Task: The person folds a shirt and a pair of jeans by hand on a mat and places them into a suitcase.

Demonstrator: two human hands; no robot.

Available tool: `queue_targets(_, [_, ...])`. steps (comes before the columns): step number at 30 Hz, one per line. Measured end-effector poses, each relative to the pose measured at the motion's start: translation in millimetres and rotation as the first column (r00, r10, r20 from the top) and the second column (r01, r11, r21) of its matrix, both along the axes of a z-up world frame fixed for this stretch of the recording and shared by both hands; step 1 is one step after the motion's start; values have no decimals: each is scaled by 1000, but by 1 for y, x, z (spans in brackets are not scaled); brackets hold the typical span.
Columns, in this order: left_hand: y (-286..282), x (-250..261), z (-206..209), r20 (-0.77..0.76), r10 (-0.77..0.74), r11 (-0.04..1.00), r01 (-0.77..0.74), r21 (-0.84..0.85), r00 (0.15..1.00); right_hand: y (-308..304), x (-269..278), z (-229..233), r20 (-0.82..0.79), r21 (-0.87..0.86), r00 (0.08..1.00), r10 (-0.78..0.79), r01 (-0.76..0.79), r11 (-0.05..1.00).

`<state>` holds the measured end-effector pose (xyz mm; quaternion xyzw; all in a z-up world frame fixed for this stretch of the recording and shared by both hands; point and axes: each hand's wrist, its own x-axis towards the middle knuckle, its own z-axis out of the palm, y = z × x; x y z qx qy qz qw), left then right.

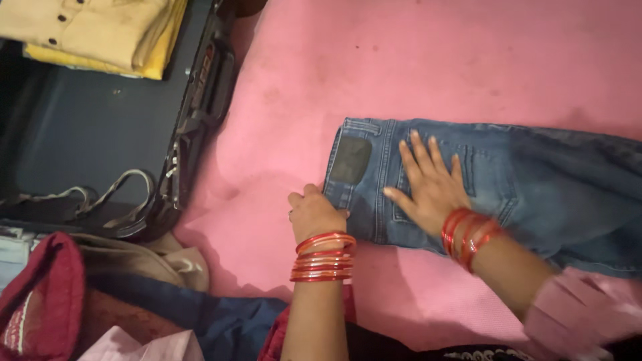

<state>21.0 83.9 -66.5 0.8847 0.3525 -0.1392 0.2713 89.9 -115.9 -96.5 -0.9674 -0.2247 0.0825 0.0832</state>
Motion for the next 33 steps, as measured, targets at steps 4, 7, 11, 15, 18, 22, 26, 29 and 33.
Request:
queue_targets(4, [0, 3, 1, 53, 74, 993, -69, -96, 996, 21, 21, 4, 11, -63, 996, -90, 91, 994])
queue_targets(7, [2, 3, -5, 104, 101, 990, -90, -105, 989, 20, 8, 9, 2, -10, 998, -62, 62, 998])
queue_targets(11, [-3, 3, -10, 220, 58, 998, -61, 7, 974, 12, -35, 21, -133, -12, 947, 293, -297, 955])
queue_targets(15, [-5, 4, -4, 233, 11, 998, -26, 65, 972, 19, -29, 30, -168, 54, 829, 534, -533, 844])
queue_targets(18, [-9, 6, -4, 334, 42, 999, -41, -10, 941, 33, -13, 30, -238, 50, 799, 553, -558, 828])
queue_targets(22, [-18, 8, -14, 699, -162, 987, 127, 102, 697, 41, -12, 28, -248, 59, 825, 507, -510, 858])
queue_targets(26, [-30, 12, -29, 677, -233, 944, 328, -13, 698, 27, -34, 23, -184, -44, 832, 524, -539, 841])
queue_targets(29, [-31, 14, -38, 491, -224, 944, 313, -106, 842, 1, -41, 15, -113, 111, 833, 541, -531, 840])
queue_targets(33, [-35, 13, -46, 481, -257, 941, 330, -72, 838, -52, -10, 12, 23, 8, 987, 159, -159, 987])
